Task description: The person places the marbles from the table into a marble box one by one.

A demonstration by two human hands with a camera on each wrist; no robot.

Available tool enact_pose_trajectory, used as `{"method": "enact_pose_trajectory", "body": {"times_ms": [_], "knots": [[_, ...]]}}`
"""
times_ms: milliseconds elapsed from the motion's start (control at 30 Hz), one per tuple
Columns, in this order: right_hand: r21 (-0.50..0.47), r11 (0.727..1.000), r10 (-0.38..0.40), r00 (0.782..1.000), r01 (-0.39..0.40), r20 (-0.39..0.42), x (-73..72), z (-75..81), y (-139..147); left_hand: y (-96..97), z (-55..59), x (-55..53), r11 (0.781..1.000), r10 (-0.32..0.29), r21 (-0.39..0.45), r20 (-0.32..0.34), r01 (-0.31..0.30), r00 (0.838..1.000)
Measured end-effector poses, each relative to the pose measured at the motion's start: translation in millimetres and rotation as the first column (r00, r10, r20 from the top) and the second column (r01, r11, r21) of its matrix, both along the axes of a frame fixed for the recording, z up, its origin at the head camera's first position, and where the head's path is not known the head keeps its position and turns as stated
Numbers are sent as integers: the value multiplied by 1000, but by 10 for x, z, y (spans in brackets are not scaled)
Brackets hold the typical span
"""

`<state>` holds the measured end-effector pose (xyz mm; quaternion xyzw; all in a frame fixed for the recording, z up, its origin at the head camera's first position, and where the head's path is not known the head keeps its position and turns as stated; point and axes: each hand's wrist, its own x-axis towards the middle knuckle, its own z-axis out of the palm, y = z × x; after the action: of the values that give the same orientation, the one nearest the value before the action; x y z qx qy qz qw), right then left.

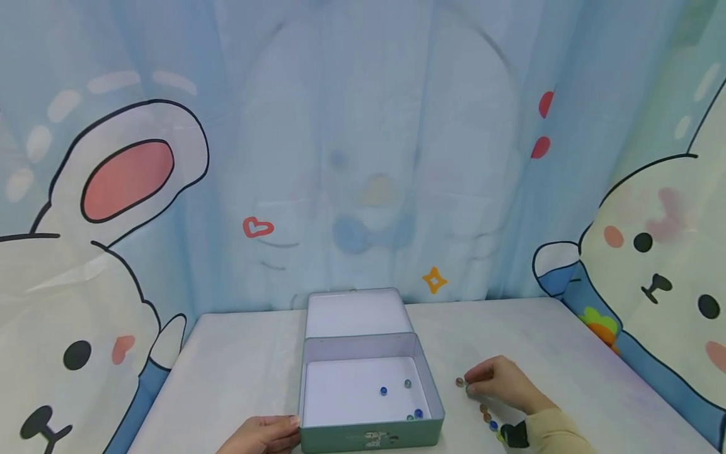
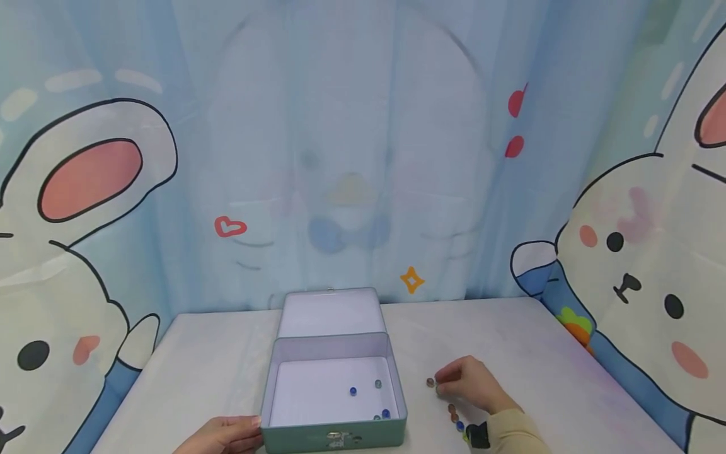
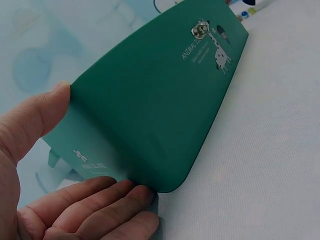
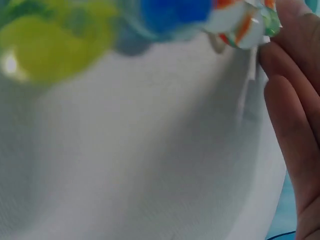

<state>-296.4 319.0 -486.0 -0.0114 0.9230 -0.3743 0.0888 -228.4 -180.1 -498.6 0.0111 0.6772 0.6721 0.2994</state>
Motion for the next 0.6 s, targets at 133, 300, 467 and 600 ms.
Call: {"method": "enact_pose_trajectory", "body": {"times_ms": [133,300,467,600], "knots": [[54,998,-29,999,30,-16,-18,13,-82,-17,-9,-10,1000,7,3,3,-7,1000],[112,992,-60,998,60,-8,-49,16,-147,-31,0,-15,1000,15,-5,-2,-15,1000],[78,993,-89,996,90,-4,-46,-25,-110,-20,-3,-3,1000,20,15,-10,-20,1000],[-38,991,-127,992,127,8,2,-41,43,-5,-16,15,999,15,48,-19,-14,1000]]}}
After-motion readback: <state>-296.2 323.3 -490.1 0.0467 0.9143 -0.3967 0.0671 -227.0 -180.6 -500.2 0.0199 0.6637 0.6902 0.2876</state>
